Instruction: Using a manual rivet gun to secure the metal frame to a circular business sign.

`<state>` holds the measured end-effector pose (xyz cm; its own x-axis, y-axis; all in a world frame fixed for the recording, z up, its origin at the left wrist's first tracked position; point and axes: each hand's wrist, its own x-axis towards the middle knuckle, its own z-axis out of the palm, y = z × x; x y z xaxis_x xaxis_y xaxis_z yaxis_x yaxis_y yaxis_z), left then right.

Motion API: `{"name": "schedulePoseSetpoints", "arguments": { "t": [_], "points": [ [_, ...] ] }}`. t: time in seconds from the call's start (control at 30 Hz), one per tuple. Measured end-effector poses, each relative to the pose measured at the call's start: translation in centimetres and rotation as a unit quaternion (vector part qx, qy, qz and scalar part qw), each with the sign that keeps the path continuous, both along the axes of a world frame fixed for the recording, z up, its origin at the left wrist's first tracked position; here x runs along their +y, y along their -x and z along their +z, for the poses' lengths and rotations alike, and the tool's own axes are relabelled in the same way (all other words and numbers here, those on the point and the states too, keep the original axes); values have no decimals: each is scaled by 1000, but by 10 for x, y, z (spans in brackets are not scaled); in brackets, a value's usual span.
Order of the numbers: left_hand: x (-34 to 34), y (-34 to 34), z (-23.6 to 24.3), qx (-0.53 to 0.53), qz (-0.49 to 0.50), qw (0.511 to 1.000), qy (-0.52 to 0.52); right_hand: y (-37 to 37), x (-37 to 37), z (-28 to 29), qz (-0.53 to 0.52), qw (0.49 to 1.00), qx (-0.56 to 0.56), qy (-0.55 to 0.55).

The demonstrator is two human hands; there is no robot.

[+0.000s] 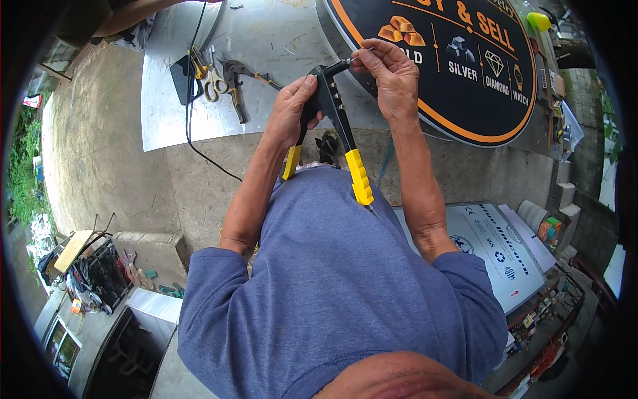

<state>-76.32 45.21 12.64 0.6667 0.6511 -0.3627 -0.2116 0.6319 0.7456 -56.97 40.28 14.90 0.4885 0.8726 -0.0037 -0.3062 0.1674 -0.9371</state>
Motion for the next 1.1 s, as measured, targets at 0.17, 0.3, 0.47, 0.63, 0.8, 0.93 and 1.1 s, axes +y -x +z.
{"name": "schedulePoseSetpoints", "arguments": {
  "t": [0.17, 0.3, 0.47, 0.63, 0.8, 0.93, 1.1],
  "points": [
    [1, -2, -3, -15, 2, 1000, 8, 8, -5, 4, 35, 976, -214, 37],
    [5, -6, -3, -44, 18, 999, -5, 13, -19, 22, 23, 972, -227, 63],
    [15, -4, -13, -83, 83, 993, -24, 13, -66, 35, 211, 942, -220, 139],
    [18, -6, -6, -105, 89, 989, -48, 25, -87, 35, 252, 936, -129, 208],
    [22, 0, -19, -86, 96, 992, 18, 30, -77, 9, 257, 939, -118, 197],
    [19, 11, -76, 0, 114, 993, -12, 32, -68, -45, 251, 935, -156, 198],
    [12, 11, -116, 172, 92, 975, -106, 36, -73, -114, 259, 903, -265, 218]
  ]
}}
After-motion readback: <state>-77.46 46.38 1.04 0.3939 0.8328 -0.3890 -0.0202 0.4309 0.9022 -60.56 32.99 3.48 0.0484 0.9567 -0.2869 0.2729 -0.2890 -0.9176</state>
